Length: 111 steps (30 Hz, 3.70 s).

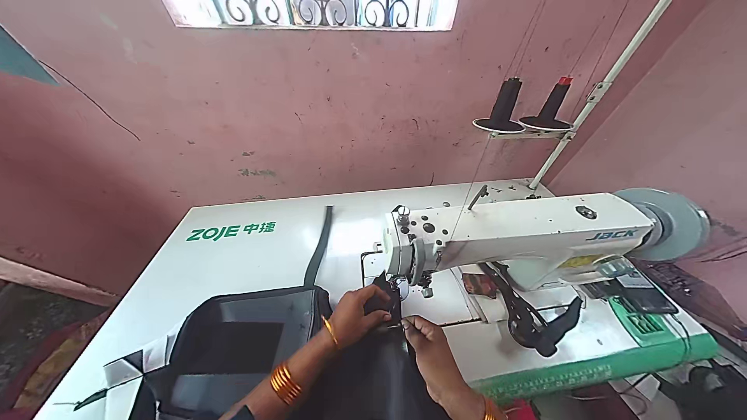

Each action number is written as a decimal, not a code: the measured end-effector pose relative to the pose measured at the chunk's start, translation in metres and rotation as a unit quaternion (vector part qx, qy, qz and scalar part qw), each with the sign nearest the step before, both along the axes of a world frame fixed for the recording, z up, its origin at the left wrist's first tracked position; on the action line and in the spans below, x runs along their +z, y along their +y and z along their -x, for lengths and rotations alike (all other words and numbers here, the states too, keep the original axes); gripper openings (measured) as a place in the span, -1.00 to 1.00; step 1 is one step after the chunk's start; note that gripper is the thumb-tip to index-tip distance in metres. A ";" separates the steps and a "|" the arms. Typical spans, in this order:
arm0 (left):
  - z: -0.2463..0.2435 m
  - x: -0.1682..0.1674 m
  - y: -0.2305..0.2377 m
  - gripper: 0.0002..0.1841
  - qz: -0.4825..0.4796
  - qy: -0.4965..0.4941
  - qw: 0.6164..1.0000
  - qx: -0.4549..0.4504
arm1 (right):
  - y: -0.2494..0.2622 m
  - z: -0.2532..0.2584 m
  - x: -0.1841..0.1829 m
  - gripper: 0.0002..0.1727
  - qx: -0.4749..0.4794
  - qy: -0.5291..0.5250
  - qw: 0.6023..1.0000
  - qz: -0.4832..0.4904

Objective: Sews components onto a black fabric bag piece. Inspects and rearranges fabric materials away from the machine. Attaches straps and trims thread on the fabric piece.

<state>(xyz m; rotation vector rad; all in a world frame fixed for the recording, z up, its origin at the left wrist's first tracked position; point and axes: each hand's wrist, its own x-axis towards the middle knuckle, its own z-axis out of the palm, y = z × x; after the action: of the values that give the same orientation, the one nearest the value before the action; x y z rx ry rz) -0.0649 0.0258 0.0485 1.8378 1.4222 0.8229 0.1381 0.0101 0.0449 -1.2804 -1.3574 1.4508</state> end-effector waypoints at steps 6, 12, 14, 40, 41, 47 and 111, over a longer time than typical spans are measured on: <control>-0.047 -0.027 -0.028 -0.85 -0.203 0.118 0.962 0.142 | -0.026 -0.015 -0.010 -0.64 -0.012 -0.174 0.958 -0.229; -0.059 -0.019 -0.023 -0.67 -0.159 0.156 0.969 0.104 | -0.036 -0.029 -0.019 -0.60 0.018 -0.366 0.821 -0.439; -0.061 -0.009 -0.021 -0.57 -0.101 0.164 0.975 0.107 | -0.040 -0.032 -0.016 -0.61 0.055 -0.411 0.799 -0.436; -0.026 0.003 0.008 -0.79 -0.299 0.242 0.912 0.145 | 0.043 0.008 0.021 -0.73 0.190 -0.411 0.871 -0.190; -0.038 0.005 -0.015 -0.79 -0.271 0.238 0.915 0.182 | 0.044 0.009 0.026 -0.71 0.211 -0.436 0.859 -0.167; -0.098 -0.042 -0.093 -0.58 -0.148 0.222 0.921 0.286 | 0.057 -0.006 0.024 -0.84 0.108 -0.126 0.985 0.052; -0.098 -0.029 -0.060 -0.76 -0.230 0.211 0.937 0.155 | -0.029 -0.044 -0.004 -0.54 0.105 -0.264 0.903 -0.322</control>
<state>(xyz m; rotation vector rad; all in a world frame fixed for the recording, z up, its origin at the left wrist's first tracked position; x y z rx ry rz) 0.0333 -0.0339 0.0199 2.2747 1.9565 1.0245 0.1824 -0.0193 0.0405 -1.1252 -2.1607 0.6590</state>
